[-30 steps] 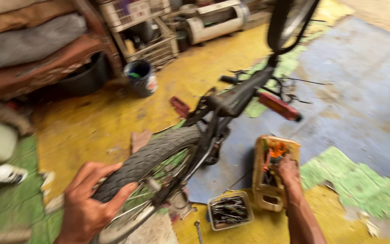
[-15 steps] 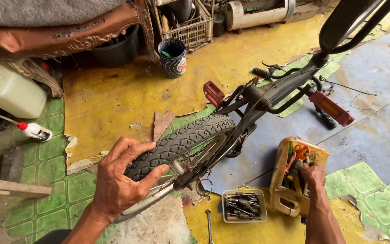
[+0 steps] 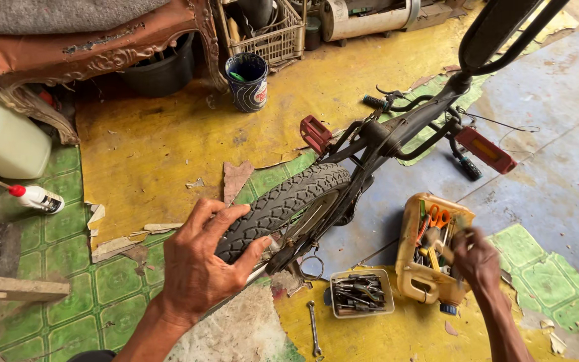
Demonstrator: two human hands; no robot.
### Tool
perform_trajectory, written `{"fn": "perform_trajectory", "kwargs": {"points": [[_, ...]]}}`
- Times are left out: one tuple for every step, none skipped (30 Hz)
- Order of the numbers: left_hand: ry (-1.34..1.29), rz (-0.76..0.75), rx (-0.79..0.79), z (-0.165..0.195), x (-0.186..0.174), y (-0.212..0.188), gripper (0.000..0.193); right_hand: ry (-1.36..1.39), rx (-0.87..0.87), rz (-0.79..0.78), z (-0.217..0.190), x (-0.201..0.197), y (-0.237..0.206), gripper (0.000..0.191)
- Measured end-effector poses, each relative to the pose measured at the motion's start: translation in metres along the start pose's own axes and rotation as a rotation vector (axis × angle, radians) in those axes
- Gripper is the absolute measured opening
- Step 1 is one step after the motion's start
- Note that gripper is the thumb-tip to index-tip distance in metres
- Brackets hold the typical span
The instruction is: The person adjusts the rear brake cable and then uses a wrench to tighten the rear wheel axle nuts. The bicycle is upside down on a tiled floor in a cluttered workshop.
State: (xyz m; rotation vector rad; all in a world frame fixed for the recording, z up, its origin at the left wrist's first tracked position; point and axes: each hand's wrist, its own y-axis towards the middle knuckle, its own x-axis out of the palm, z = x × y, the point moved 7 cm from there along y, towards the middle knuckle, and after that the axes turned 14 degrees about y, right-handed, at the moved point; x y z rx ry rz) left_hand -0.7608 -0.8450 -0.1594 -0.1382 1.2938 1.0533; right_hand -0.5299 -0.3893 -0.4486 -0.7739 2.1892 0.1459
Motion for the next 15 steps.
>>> {"fn": "perform_trajectory", "kwargs": {"points": [[0.032,0.022,0.025,0.003,-0.004,-0.002,0.047,0.026,0.053,-0.124,0.009,0.010,-0.012,0.023],[0.064,0.046,0.051,0.005,-0.007,-0.003,0.048,0.009,0.044,-0.263,0.013,0.021,-0.019,0.029],[0.094,0.071,0.087,0.007,-0.009,-0.003,0.049,-0.009,0.035,-0.400,0.017,0.036,-0.029,0.039],[0.124,0.093,0.122,0.008,-0.010,-0.004,0.049,0.065,-0.036,-0.549,0.017,0.055,-0.048,0.042],[0.154,0.113,0.155,0.008,-0.010,-0.008,0.050,0.140,-0.106,-0.698,0.017,0.070,-0.070,0.046],[0.148,0.166,0.197,0.010,-0.011,-0.015,0.050,0.068,-0.134,-0.764,0.022,0.083,-0.095,0.039],[0.143,0.220,0.238,0.012,-0.009,-0.025,0.049,-0.004,-0.165,-0.829,0.023,0.099,-0.115,0.032],[0.141,0.275,0.278,0.014,-0.005,-0.037,0.049,-0.004,0.016,-0.879,0.034,0.113,-0.134,0.034],[0.062,0.265,0.309,0.016,0.004,-0.054,0.042,-0.001,0.200,-0.921,0.045,0.121,-0.156,0.037],[-0.019,0.251,0.338,0.023,0.016,-0.078,0.035,0.203,0.467,-0.924,0.051,0.132,-0.172,0.029],[-0.102,0.235,0.367,0.033,0.030,-0.106,0.028,0.412,0.734,-0.909,0.054,0.145,-0.195,0.029],[-0.188,0.221,0.398,0.044,0.044,-0.135,0.022,0.260,0.531,-0.941,0.047,0.151,-0.202,0.031],[-0.171,0.019,0.371,0.051,0.080,-0.156,0.022,0.110,0.326,-0.959,0.038,0.157,-0.211,0.033],[-0.149,-0.179,0.346,0.054,0.120,-0.174,0.022,-0.039,0.115,-0.964,0.027,0.163,-0.217,0.036],[-0.188,-0.358,0.189,0.043,0.158,-0.192,0.019,-0.188,-0.099,-0.956,0.014,0.170,-0.224,0.039]]}}
